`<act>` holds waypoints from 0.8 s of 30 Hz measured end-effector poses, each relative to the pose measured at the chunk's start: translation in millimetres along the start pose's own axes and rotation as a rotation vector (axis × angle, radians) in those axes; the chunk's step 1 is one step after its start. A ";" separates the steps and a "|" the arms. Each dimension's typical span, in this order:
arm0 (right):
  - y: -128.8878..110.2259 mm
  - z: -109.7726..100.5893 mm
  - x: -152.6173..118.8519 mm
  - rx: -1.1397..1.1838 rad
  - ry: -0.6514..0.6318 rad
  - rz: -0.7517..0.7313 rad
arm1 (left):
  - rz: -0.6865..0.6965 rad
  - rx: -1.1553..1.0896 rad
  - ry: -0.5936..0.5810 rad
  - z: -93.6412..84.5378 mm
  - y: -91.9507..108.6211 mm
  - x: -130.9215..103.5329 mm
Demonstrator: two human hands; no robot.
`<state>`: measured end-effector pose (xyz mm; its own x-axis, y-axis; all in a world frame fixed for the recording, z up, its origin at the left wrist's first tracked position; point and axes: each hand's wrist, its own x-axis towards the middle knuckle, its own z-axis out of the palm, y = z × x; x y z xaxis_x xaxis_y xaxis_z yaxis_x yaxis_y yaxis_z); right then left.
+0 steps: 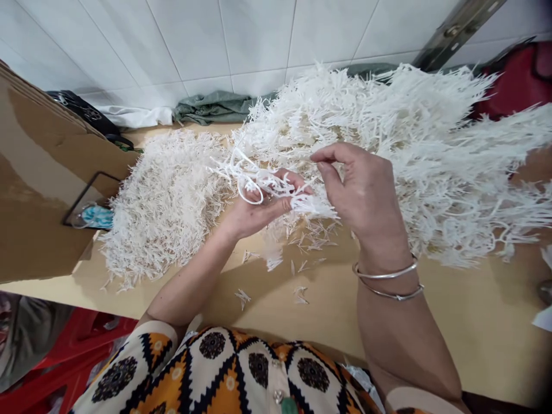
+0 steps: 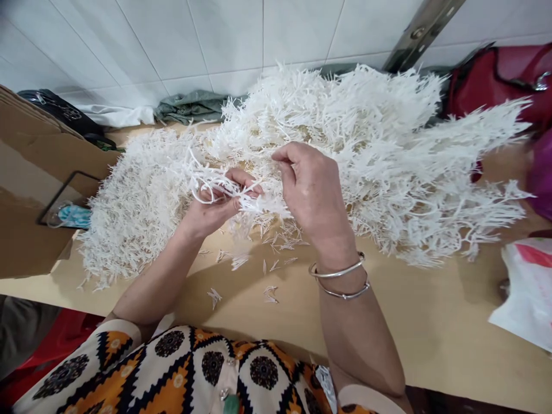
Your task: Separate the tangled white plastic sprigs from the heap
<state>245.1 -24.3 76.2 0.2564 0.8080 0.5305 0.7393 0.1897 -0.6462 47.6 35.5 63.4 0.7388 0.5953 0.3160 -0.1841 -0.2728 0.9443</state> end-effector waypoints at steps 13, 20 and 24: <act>-42.2 -20.9 -8.0 0.154 -0.189 -0.147 | -0.035 0.027 0.393 4.5 -11.3 3.8; -30.3 -11.0 -6.2 0.303 -0.136 0.054 | -0.079 0.083 0.280 3.0 -4.4 3.4; -24.2 -12.7 -4.5 0.375 -0.164 0.107 | -0.100 0.058 0.275 2.2 -2.8 5.0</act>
<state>234.0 -39.7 96.4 0.1949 0.9064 0.3748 0.4285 0.2650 -0.8638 53.2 37.6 62.2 0.5466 0.8015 0.2425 -0.0763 -0.2407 0.9676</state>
